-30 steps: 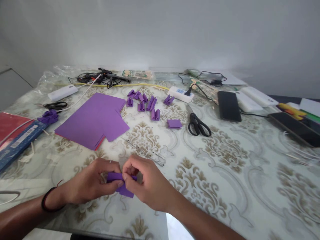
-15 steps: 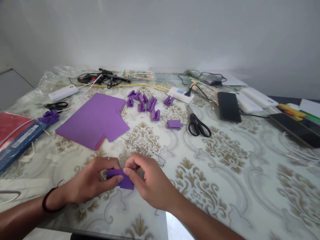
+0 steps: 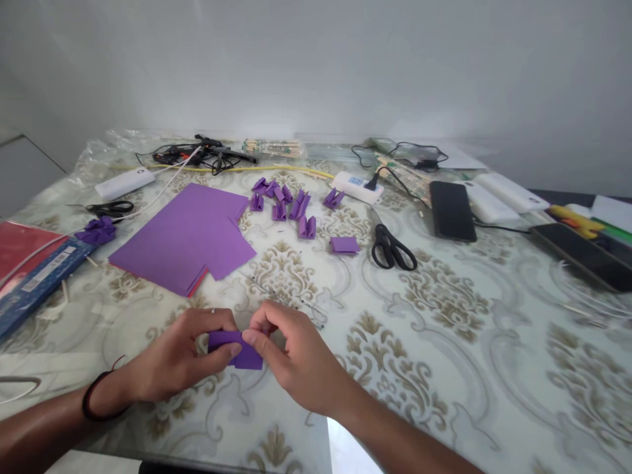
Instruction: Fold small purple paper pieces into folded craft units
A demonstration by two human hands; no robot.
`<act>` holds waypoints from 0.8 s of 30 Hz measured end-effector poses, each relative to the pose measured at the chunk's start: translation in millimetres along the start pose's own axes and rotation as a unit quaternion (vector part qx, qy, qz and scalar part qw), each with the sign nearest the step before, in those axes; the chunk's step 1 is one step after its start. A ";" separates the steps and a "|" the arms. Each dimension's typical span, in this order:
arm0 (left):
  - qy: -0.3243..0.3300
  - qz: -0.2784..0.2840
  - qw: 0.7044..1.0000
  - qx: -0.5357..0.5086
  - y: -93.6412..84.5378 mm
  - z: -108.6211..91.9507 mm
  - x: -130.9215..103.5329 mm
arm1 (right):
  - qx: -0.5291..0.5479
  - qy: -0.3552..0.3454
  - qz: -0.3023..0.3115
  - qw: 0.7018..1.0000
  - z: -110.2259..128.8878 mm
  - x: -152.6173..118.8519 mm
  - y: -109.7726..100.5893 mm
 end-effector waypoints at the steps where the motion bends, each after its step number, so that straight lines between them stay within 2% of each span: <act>1: 0.003 -0.004 1.000 -0.001 -0.8 -0.4 0.2 | 0.007 0.009 0.001 1.000 -0.8 0.0 0.1; 5: 0.006 -0.013 1.000 -0.002 -2.5 0.1 -1.1 | 0.015 0.022 0.010 1.000 -0.5 0.8 1.2; 14: 0.008 -0.025 1.000 -0.007 -4.3 0.3 -1.3 | 0.011 -0.020 0.010 1.000 8.2 0.6 -0.8; 20: 0.006 -0.003 1.000 -0.014 -1.5 0.2 -0.6 | 0.008 -0.064 0.020 0.998 15.6 -1.0 -2.0; 24: 0.013 -0.015 1.000 -0.014 -2.7 -0.2 -0.6 | 0.008 -0.049 0.016 0.999 13.0 0.1 -2.0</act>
Point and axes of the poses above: each hand's wrist, its own x-axis towards the middle knuckle, its own y-axis out of the palm, z = x × y, the point moved 7 cm from there along x, towards the middle knuckle, and after that the axes turned 8 degrees about x, right-handed, at the moved point
